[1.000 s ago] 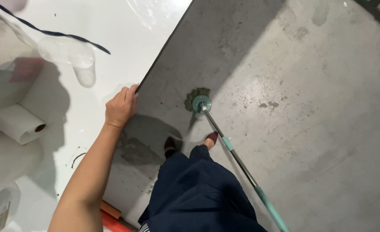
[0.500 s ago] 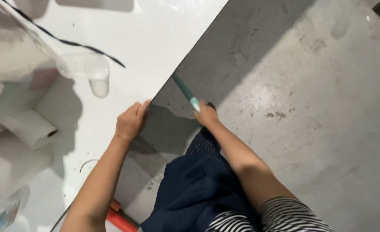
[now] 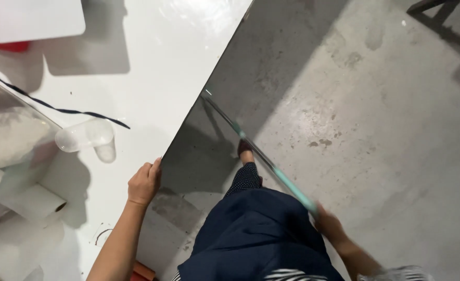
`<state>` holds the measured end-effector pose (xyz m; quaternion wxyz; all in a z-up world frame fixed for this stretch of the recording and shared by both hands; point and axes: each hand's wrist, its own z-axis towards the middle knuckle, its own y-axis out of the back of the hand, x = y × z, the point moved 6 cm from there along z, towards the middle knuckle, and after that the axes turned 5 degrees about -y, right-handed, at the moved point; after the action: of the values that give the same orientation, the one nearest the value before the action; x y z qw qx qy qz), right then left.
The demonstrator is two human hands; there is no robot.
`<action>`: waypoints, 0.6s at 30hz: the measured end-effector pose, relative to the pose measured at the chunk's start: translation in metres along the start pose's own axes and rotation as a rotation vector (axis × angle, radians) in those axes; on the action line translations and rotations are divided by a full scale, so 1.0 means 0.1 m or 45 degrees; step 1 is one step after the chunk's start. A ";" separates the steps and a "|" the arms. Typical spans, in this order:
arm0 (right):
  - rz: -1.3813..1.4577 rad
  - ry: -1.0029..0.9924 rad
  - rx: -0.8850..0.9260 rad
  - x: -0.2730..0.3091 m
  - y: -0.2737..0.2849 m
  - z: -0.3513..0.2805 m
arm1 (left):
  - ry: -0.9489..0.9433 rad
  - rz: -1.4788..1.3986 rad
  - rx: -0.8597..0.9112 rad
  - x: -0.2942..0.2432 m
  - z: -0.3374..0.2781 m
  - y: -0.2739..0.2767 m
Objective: Mopping the concrete floor in a bakery kitchen area using a spin mop and bucket.
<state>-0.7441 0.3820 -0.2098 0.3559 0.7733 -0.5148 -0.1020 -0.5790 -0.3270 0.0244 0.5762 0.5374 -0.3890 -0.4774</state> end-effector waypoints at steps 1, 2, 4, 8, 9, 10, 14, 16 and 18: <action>0.000 0.000 -0.014 -0.14 0.18 -0.40 | -0.004 0.003 -0.013 0.04 0.06 0.00; 0.092 -0.428 0.230 -0.52 0.26 -0.92 | 0.007 0.003 0.018 0.01 0.04 0.01; 0.174 -0.863 0.467 -0.93 0.55 -1.60 | 0.025 0.005 0.061 -0.04 0.01 0.06; -0.042 -0.832 0.658 -0.87 1.34 -1.38 | 0.169 -0.086 0.058 -0.21 0.22 0.28; 0.067 -0.743 0.644 -0.75 1.56 -1.19 | 0.306 -0.173 0.034 -0.25 0.28 0.35; 0.064 -0.735 0.624 -0.74 1.45 -0.90 | 0.308 -0.168 0.013 -0.47 0.44 0.39; 0.208 -0.285 0.293 0.21 1.22 0.57 | 0.188 -0.580 -0.241 -1.12 1.28 0.53; 0.473 -0.064 0.104 1.23 1.39 1.38 | 0.065 -0.564 -0.285 -1.32 1.87 0.54; 0.609 0.158 0.014 2.46 1.83 2.19 | -0.059 -0.511 -0.409 -1.41 2.60 0.54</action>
<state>-0.8810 0.0315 -0.1976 0.3967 0.6360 -0.6610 0.0358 -0.8560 -0.2563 0.1178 0.5388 0.4943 -0.2071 -0.6500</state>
